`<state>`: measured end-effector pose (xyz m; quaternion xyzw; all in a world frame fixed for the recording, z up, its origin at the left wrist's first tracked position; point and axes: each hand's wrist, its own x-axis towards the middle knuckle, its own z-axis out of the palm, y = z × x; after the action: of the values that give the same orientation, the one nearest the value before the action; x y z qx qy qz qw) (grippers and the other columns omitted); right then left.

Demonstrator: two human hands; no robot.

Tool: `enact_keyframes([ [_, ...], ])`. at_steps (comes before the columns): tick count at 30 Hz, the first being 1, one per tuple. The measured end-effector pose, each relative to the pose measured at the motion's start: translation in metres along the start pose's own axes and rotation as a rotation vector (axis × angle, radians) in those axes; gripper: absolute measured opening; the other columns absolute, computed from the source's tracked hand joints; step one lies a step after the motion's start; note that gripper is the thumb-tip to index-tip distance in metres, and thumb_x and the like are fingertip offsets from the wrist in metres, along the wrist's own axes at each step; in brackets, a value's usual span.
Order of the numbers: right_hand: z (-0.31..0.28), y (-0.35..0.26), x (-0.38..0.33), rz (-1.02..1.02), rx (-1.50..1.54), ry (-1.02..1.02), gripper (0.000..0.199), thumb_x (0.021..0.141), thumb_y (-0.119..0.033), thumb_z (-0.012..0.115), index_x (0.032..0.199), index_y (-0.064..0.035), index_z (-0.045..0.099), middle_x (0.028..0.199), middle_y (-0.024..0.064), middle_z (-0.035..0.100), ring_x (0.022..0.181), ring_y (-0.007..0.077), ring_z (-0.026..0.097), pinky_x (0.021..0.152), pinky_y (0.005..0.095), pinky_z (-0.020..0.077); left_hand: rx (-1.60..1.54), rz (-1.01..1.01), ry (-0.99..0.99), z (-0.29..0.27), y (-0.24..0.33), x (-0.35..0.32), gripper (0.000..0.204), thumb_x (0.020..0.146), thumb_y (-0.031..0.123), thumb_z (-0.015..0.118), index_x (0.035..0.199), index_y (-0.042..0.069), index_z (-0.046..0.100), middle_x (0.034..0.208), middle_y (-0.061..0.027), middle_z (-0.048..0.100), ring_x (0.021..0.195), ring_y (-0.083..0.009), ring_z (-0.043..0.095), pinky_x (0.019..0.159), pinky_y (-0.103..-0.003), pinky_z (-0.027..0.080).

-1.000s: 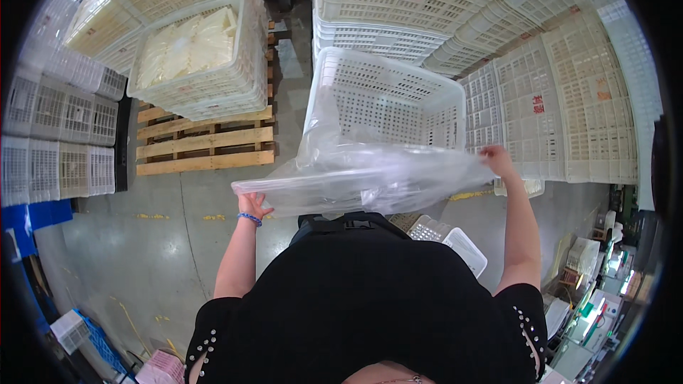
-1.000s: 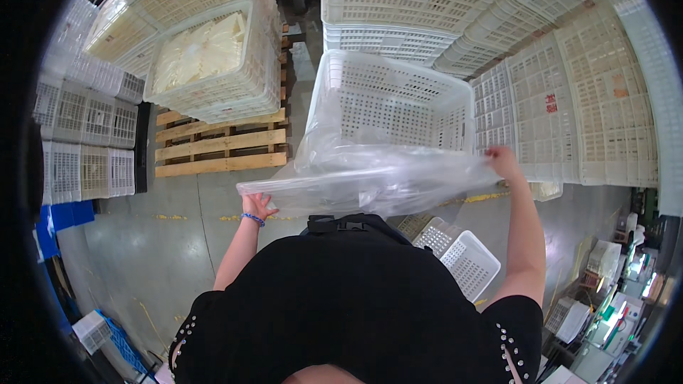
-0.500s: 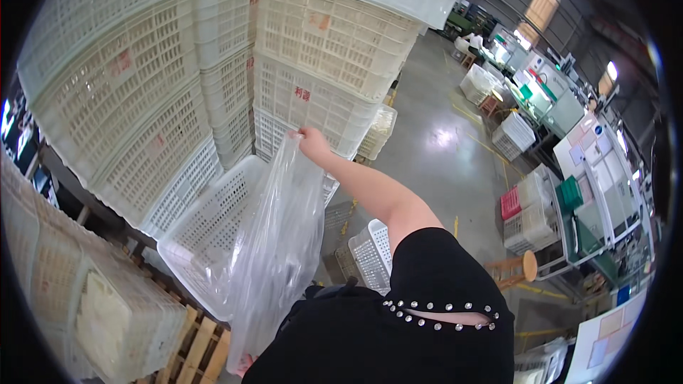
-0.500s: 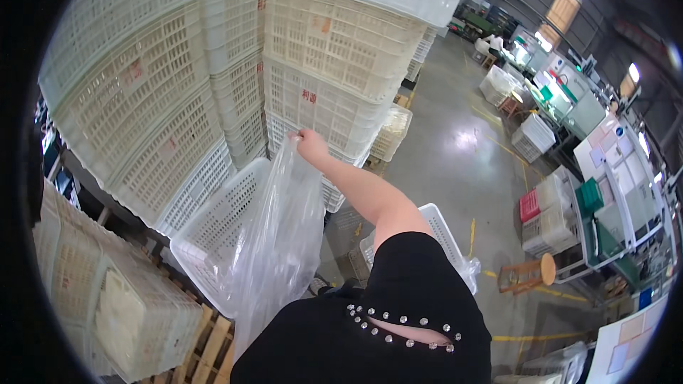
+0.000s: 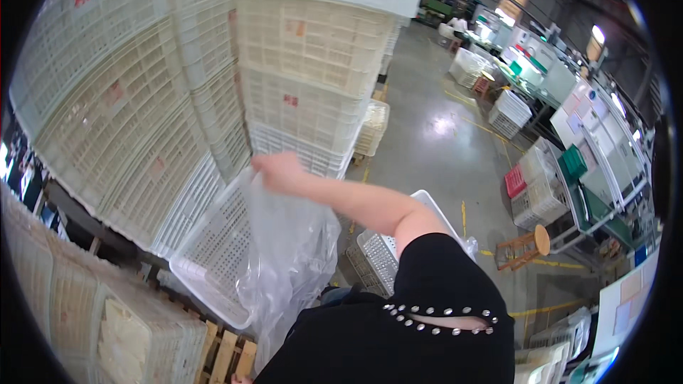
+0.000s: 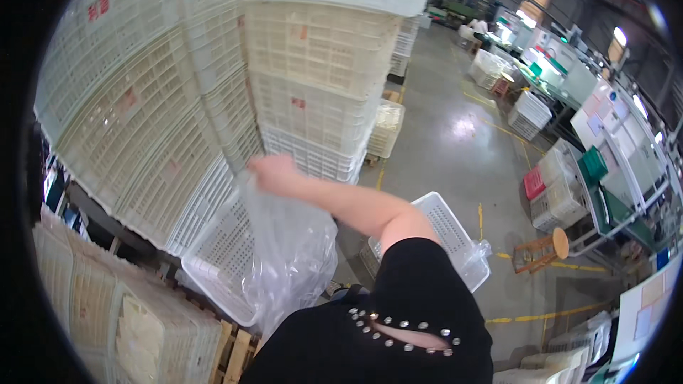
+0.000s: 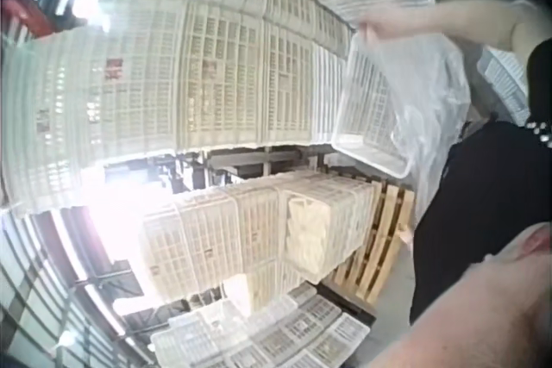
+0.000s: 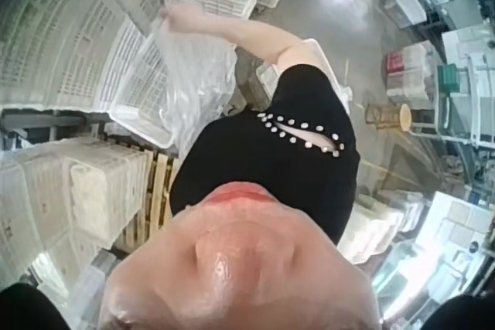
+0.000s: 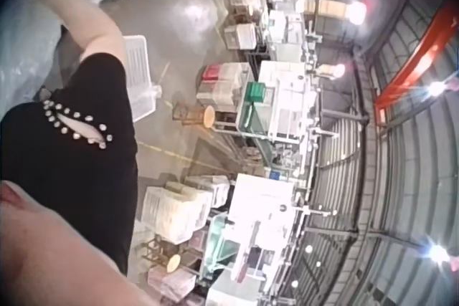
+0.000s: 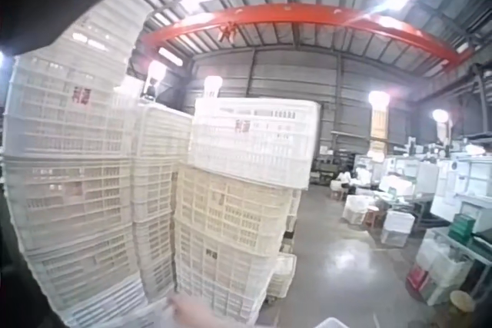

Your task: Line white plastic storage baskets with clear plastic bags in an industrial setting.

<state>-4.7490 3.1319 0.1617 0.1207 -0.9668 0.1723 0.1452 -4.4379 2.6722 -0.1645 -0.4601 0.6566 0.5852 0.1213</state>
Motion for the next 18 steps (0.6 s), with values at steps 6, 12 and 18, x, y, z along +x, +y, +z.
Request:
enact_keyframes([
  [6,0.043,-0.116,-0.051,-0.488,0.068,0.011,0.016,0.062,-0.013,0.055,0.073,-0.0058,0.046,0.054,0.0106,0.05,0.05,0.0314,0.054,0.044,0.0404,0.0421,0.044,1.119,-0.061,0.066,0.171,-0.143,0.067,0.075,0.03,0.062,0.127,0.001,0.031,0.121,-0.0187,0.04,0.107,-0.0273,0.043,0.085,-0.036,0.038],
  [12,0.024,-0.161,-0.096,-0.63,0.205,-0.133,0.013,0.063,-0.015,0.056,0.07,-0.0054,0.051,0.055,0.0105,0.054,0.053,0.0307,0.058,0.046,0.0401,0.0445,-0.035,1.516,-0.181,0.155,0.26,-0.222,0.074,0.075,0.026,0.06,0.134,0.005,0.02,0.134,-0.0127,0.028,0.121,-0.024,0.032,0.096,-0.036,0.03],
  [18,0.009,-0.109,-0.075,-0.636,0.325,-0.131,0.013,0.064,-0.016,0.055,0.072,-0.0059,0.055,0.061,0.0121,0.057,0.06,0.0304,0.059,0.051,0.042,0.0454,0.328,1.328,-0.17,0.176,0.297,-0.14,0.029,0.07,0.002,0.054,0.098,0.0,0.056,0.099,-0.0112,0.054,0.093,-0.0239,0.053,0.082,-0.034,0.041],
])
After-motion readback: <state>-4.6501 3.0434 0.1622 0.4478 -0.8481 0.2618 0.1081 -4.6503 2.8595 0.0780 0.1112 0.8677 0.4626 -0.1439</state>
